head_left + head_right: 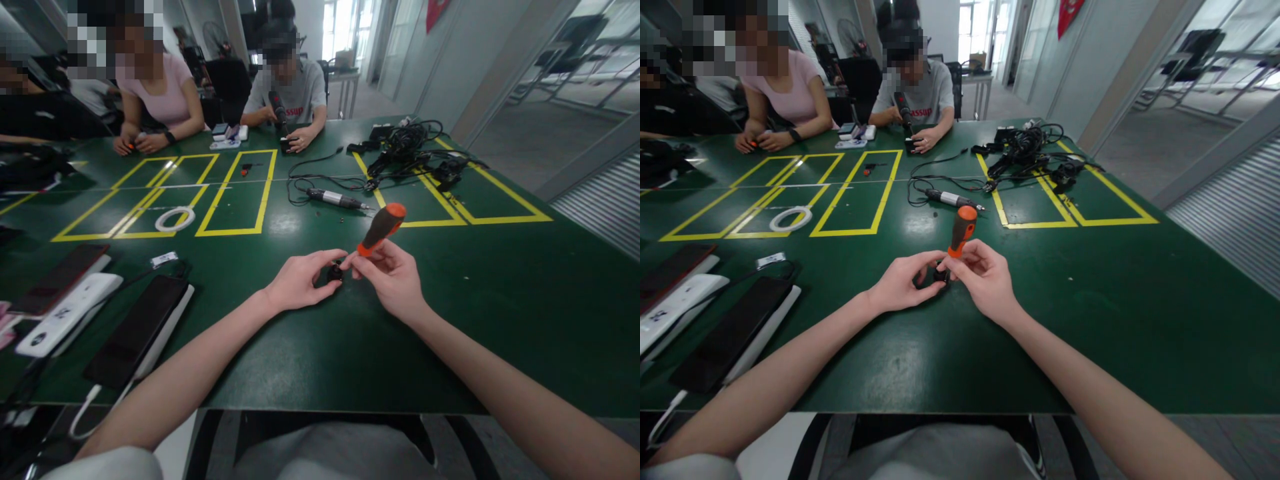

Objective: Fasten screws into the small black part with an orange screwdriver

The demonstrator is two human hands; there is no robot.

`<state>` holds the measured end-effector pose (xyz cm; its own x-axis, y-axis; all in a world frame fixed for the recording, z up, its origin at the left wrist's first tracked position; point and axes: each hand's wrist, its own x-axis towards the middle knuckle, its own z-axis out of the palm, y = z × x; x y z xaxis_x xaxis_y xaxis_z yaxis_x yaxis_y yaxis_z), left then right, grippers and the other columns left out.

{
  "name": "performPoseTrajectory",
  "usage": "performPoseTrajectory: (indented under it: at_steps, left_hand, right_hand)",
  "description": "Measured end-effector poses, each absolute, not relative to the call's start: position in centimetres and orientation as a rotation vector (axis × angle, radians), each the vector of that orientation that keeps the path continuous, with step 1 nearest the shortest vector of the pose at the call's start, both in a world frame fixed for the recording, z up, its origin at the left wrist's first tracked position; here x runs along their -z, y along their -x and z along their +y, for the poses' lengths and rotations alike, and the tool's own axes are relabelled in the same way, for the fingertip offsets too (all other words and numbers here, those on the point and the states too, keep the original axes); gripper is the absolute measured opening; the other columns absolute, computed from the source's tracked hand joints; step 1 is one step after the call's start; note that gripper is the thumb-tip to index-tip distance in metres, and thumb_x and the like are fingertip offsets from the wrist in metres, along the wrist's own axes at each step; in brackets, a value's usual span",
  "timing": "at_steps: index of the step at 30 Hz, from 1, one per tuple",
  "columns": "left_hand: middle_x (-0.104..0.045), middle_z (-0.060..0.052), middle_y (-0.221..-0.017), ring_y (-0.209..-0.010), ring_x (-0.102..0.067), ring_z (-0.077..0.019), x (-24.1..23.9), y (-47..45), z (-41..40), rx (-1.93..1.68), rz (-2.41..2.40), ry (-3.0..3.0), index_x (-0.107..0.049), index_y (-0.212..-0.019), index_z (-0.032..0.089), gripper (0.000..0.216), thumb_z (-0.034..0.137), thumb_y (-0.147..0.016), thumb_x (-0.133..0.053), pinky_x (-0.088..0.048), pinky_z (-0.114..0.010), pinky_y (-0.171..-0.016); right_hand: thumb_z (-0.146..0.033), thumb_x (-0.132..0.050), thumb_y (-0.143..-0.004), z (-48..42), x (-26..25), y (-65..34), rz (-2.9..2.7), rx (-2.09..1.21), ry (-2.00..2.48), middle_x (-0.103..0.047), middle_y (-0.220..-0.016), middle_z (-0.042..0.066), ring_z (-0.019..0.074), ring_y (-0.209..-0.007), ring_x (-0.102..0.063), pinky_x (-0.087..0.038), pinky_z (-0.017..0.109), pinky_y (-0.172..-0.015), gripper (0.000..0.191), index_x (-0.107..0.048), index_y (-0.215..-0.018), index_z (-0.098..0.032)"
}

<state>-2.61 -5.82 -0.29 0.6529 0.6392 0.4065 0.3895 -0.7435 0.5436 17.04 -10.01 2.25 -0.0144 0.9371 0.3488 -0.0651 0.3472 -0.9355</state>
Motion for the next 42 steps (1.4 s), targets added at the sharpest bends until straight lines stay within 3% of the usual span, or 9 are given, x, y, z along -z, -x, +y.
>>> performPoseTrajectory:
  at_steps: [6,11,20,27,33,42]
  left_hand:
    - [-0.066,0.0,-0.089,-0.056,-0.05,-0.0077,0.11,2.85,-5.73,-0.793,0.792,-2.572,-0.062,-0.134,0.021,0.041,0.037,-0.096,-0.06,-0.043,-0.023,-0.06]
    - [-0.067,0.0,-0.089,-0.056,-0.053,-0.0073,-0.13,2.82,-5.73,-0.809,0.77,-2.577,-0.067,-0.125,0.019,0.033,0.035,-0.096,-0.062,-0.043,-0.022,-0.06]
    - [-0.067,0.004,-0.081,-0.053,-0.053,-0.0072,0.03,2.81,-5.73,-0.817,0.815,-2.533,-0.058,-0.138,0.021,0.047,0.033,-0.093,-0.066,-0.046,-0.02,-0.062]
    - [-0.054,0.007,-0.068,-0.057,-0.052,-0.0093,-0.33,2.87,-5.74,-0.777,0.8,-2.578,-0.063,-0.111,0.019,0.023,0.034,-0.094,-0.065,-0.046,-0.021,-0.065]
    - [-0.053,0.006,-0.068,-0.058,-0.053,-0.0102,-0.21,2.87,-5.6,-0.804,0.775,-2.588,-0.062,-0.112,0.019,0.023,0.034,-0.095,-0.063,-0.045,-0.021,-0.065]
    - [-0.055,0.006,-0.07,-0.061,-0.056,-0.0106,-0.33,2.77,-5.74,-0.809,0.786,-2.59,-0.062,-0.112,0.019,0.023,0.032,-0.094,-0.065,-0.045,-0.021,-0.065]
  right_hand:
    - [-0.055,-0.078,-0.087,-9.87,-2.24,-17.29,-1.368,-0.994,0.87,-0.069,-0.071,0.002,0.0141,-0.057,-0.059,-0.055,0.031,-0.057,0.034,-0.072,-0.08,-0.022]
    - [-0.055,-0.078,-0.087,-10.0,-2.32,-17.13,-1.351,-1.002,0.806,-0.071,-0.072,0.0,0.0142,-0.06,-0.062,-0.058,0.03,-0.063,0.033,-0.069,-0.09,-0.024]
    - [-0.051,-0.08,-0.086,-9.79,-1.88,-17.45,-1.398,-0.904,0.89,-0.071,-0.075,0.002,0.0135,-0.059,-0.061,-0.056,0.029,-0.059,0.031,-0.072,-0.083,-0.021]
    - [-0.055,-0.077,-0.088,-9.93,-2.07,-17.04,-1.331,-1.001,0.792,-0.073,-0.074,0.001,0.0128,-0.057,-0.062,-0.056,0.028,-0.058,0.034,-0.069,-0.095,-0.022]
    - [-0.047,-0.087,-0.079,-10.14,-2.29,-17.1,-1.321,-0.947,0.878,-0.072,-0.074,0.001,0.0118,-0.056,-0.06,-0.056,0.027,-0.058,0.033,-0.066,-0.078,-0.021]
    - [-0.056,-0.077,-0.087,-9.87,-2.02,-17.14,-1.339,-0.976,0.845,-0.073,-0.074,0.002,0.0133,-0.057,-0.063,-0.057,0.029,-0.058,0.036,-0.067,-0.087,-0.022]
